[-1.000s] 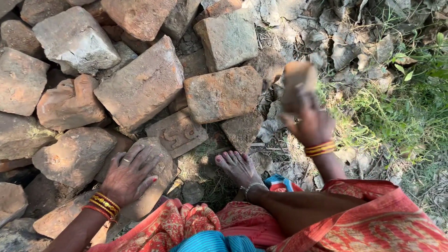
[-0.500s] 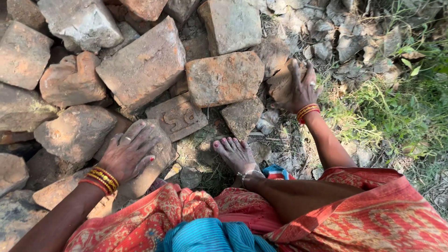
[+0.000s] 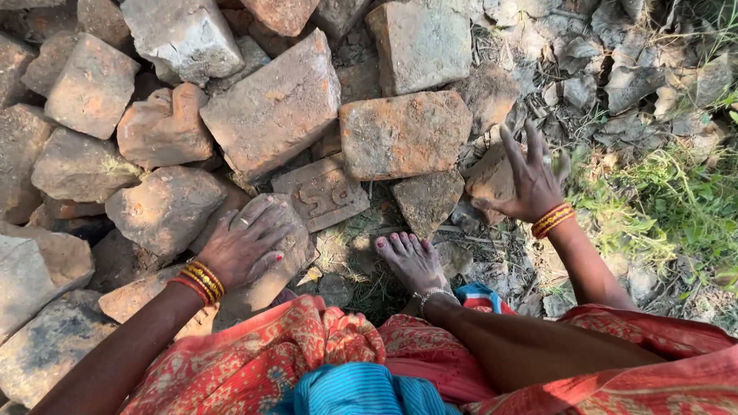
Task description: The person stands over a pile of broken bricks on the ground and arranges them, picking up bricks one at a time and fitting them together into a flat, tightly packed layer, turning and repositioning pieces to fill gaps.
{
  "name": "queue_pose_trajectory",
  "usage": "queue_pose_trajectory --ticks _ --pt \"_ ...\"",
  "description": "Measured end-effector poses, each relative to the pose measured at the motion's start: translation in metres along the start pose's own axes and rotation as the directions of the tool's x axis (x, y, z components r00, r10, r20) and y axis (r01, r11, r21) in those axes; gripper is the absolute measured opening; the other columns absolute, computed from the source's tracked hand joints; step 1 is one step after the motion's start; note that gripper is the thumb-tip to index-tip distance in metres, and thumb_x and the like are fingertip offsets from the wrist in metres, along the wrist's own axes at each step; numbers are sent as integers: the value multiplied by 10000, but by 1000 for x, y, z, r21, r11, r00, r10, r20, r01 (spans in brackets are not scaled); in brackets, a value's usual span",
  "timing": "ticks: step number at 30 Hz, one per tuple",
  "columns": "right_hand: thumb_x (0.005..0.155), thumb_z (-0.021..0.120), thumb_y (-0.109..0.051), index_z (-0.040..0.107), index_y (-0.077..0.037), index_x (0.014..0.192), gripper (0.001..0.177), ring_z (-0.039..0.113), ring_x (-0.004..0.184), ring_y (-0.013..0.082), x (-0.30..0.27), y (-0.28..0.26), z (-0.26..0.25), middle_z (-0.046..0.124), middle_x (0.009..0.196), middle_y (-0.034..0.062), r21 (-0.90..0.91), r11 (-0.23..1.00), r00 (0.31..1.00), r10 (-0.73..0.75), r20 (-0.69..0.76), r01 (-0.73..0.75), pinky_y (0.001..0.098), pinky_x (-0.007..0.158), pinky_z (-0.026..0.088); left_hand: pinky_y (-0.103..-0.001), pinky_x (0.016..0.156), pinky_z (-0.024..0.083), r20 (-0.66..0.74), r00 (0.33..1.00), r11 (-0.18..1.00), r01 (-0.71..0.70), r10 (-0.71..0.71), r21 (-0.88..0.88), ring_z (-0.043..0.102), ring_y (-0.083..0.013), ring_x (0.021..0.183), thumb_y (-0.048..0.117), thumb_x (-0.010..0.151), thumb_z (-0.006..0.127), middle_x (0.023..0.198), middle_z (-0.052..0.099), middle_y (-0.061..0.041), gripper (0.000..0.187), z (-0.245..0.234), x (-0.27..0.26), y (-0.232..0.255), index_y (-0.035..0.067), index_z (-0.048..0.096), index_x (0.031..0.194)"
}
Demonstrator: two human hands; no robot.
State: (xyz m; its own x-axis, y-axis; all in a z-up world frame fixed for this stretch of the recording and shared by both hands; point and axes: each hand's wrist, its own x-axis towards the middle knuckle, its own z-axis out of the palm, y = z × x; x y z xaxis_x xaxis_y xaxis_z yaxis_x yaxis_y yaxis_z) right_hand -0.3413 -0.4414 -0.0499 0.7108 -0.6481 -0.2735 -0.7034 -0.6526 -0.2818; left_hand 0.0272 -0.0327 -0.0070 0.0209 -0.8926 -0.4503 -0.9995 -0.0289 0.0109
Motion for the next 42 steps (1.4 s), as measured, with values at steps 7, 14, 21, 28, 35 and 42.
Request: queue_pose_trajectory --ticks 7,14,21,28,35,42 --pt "382 892 -785 52 -403 1645 1564 79 1551 488 50 -151 -50 40 1682 296 -407 785 881 -455 132 467 795 1154 88 -698 1125 225 2 1000 994 -30 29 108 153 -293 1534 555 953 432 1661 207 -46 644 -11 6 10 331 296 1542" --pt "379 877 -793 -44 -502 1604 1561 208 1501 517 73 -197 -54 153 1665 220 -507 667 832 -501 237 546 796 1128 161 -728 1132 214 -107 987 988 -107 119 115 199 -256 1504 580 997 392 1655 236 -91 701 -10 -27 15 310 215 1620" --pt "430 873 -809 -64 -508 1622 1545 210 1485 534 92 -196 -20 163 1630 310 -548 622 802 -573 168 559 794 1103 173 -684 1041 302 -183 980 992 -65 84 106 268 -311 1501 603 957 402 1670 197 -116 709 -7 -31 14 334 206 1583" --pt "334 937 -731 4 -527 1599 1585 294 1459 479 76 -206 -42 205 1632 260 -549 603 796 -564 220 579 722 1093 267 -667 1045 323 34 999 991 -36 32 131 275 -336 1491 613 981 389 1679 134 -120 740 -15 -19 16 353 118 1619" --pt "358 948 -661 126 -527 1570 1471 354 1411 485 82 -193 -40 291 1578 273 -434 633 731 -676 94 641 699 1046 303 -704 1015 325 -135 990 993 -31 46 111 201 -324 1516 571 981 449 1682 123 -102 721 -8 -33 23 339 171 1605" --pt "450 925 -702 220 -543 1491 1267 327 1377 498 57 -201 -25 261 1536 312 -258 619 656 -749 89 742 702 1037 313 -695 1060 305 -147 988 998 -56 52 -22 146 -312 1543 563 960 489 1695 141 -86 755 -4 -29 12 326 183 1608"
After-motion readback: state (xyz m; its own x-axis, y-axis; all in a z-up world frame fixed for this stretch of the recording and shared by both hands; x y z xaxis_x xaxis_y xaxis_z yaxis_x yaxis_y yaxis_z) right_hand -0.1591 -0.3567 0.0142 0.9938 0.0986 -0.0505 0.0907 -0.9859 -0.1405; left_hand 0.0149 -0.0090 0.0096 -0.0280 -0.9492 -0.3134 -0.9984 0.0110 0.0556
